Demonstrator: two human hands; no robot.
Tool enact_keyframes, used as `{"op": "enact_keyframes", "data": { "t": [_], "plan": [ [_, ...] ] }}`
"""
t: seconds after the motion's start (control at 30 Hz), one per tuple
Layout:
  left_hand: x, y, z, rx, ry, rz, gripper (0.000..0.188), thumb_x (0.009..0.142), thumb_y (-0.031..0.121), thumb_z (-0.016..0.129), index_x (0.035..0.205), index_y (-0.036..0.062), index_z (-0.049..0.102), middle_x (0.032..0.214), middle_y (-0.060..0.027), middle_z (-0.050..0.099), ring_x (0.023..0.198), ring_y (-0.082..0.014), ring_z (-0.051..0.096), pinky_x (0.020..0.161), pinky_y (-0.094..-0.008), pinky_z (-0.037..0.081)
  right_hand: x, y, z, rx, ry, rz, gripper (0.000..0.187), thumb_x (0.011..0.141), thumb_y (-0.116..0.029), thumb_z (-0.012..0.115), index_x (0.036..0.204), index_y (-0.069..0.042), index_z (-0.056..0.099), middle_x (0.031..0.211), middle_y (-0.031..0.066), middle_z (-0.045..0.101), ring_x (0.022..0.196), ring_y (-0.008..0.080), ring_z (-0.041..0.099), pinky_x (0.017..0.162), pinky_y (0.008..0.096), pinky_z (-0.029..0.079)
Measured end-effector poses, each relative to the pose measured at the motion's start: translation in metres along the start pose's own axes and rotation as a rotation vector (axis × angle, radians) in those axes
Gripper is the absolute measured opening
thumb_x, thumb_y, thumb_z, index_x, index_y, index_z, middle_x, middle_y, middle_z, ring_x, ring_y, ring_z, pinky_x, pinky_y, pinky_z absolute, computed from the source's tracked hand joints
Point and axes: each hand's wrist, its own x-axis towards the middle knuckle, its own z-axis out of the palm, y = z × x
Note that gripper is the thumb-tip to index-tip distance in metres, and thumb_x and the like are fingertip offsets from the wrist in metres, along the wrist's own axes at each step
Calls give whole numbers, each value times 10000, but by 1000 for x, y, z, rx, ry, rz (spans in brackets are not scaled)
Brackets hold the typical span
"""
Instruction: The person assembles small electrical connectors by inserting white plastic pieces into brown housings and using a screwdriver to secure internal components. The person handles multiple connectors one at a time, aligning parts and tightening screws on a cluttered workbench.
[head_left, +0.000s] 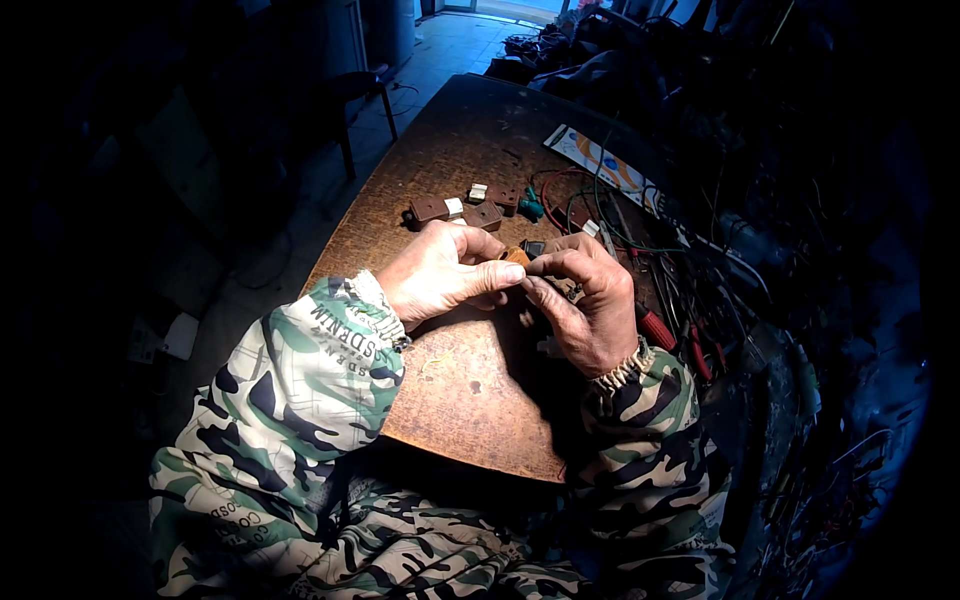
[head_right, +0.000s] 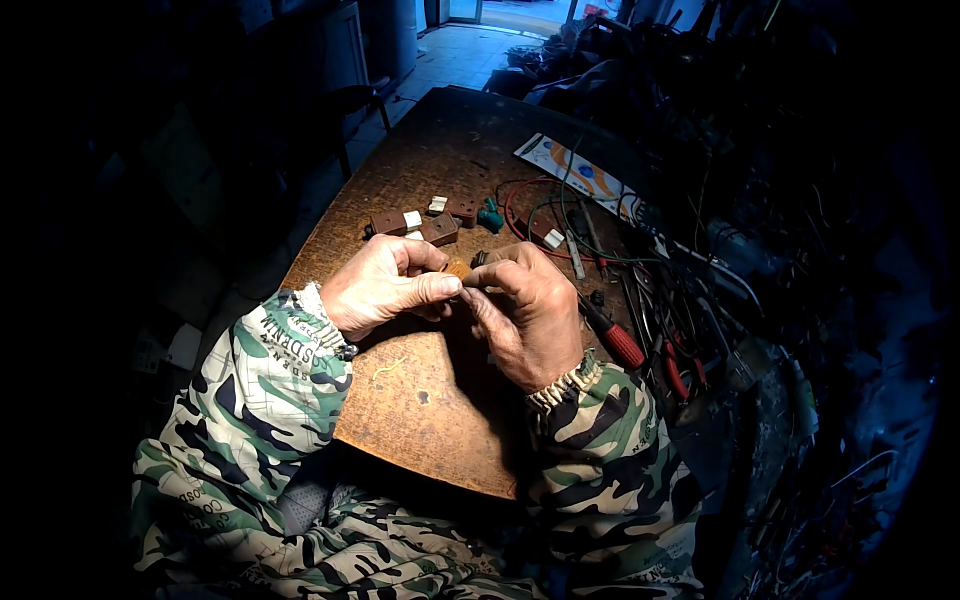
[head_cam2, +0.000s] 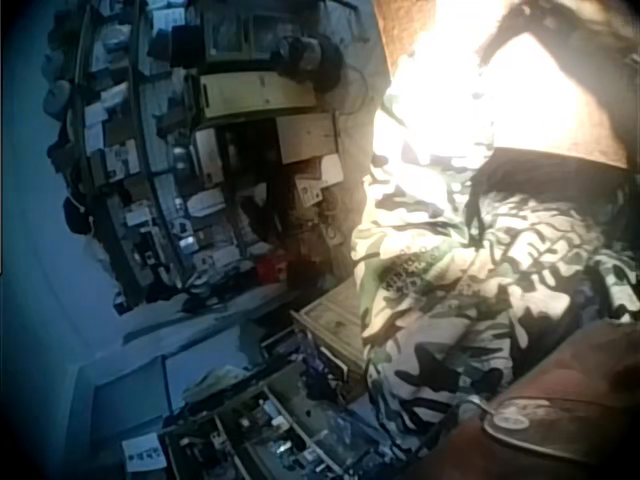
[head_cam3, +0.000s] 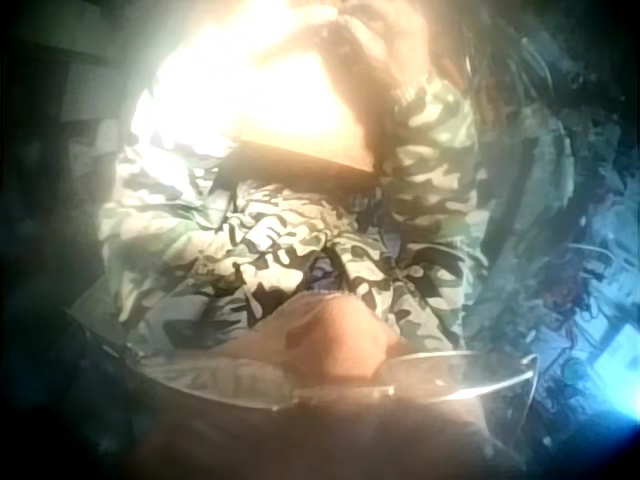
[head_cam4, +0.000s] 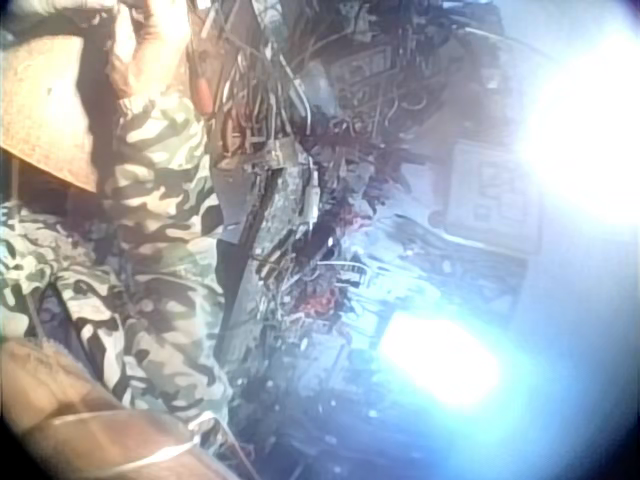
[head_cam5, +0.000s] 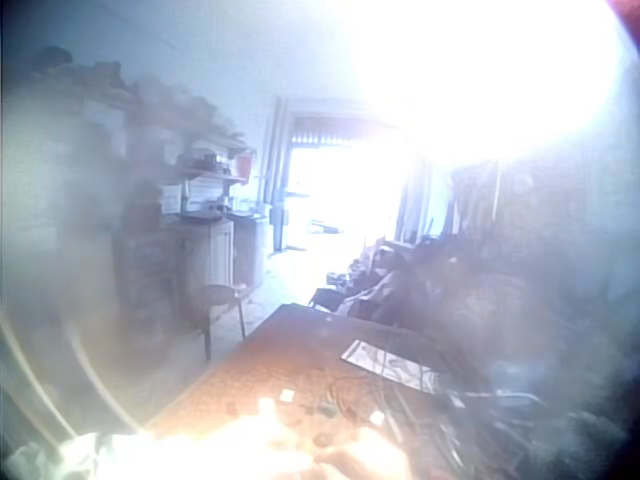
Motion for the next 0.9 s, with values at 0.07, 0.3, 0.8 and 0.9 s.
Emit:
{"op": "enact_keyframes", "data": {
  "t": [0.07,0.3,0.8,0.9],
  "plan": [
    [0,0,1,53,-2,17,442,944,196,768,1202,-123,601,1003,-134,706,877,-172,720,778,-288,615,-3,7,2,54,4,65,137,841,-63,808,925,11,729,849,99,644,745,191,673,643,304,537],
    [3,-1,1,105,-75,33,495,927,213,790,1214,-142,597,984,-131,705,870,-162,712,780,-276,603,-6,16,1,229,-31,215,245,850,-124,828,961,44,690,865,109,690,778,166,677,684,289,543],
    [-7,14,-1,269,30,128,294,928,118,750,1138,-70,666,1022,-117,727,886,-146,725,830,-270,603,10,6,-29,374,-63,253,201,954,-120,734,1055,53,727,880,92,741,768,122,695,697,251,572],
    [-4,-2,3,679,244,564,310,848,83,794,1101,-52,674,999,-127,725,892,-171,730,823,-287,601,12,25,-62,352,215,260,199,961,-142,725,1045,38,732,845,75,724,717,108,658,640,246,540]
  ]
}}
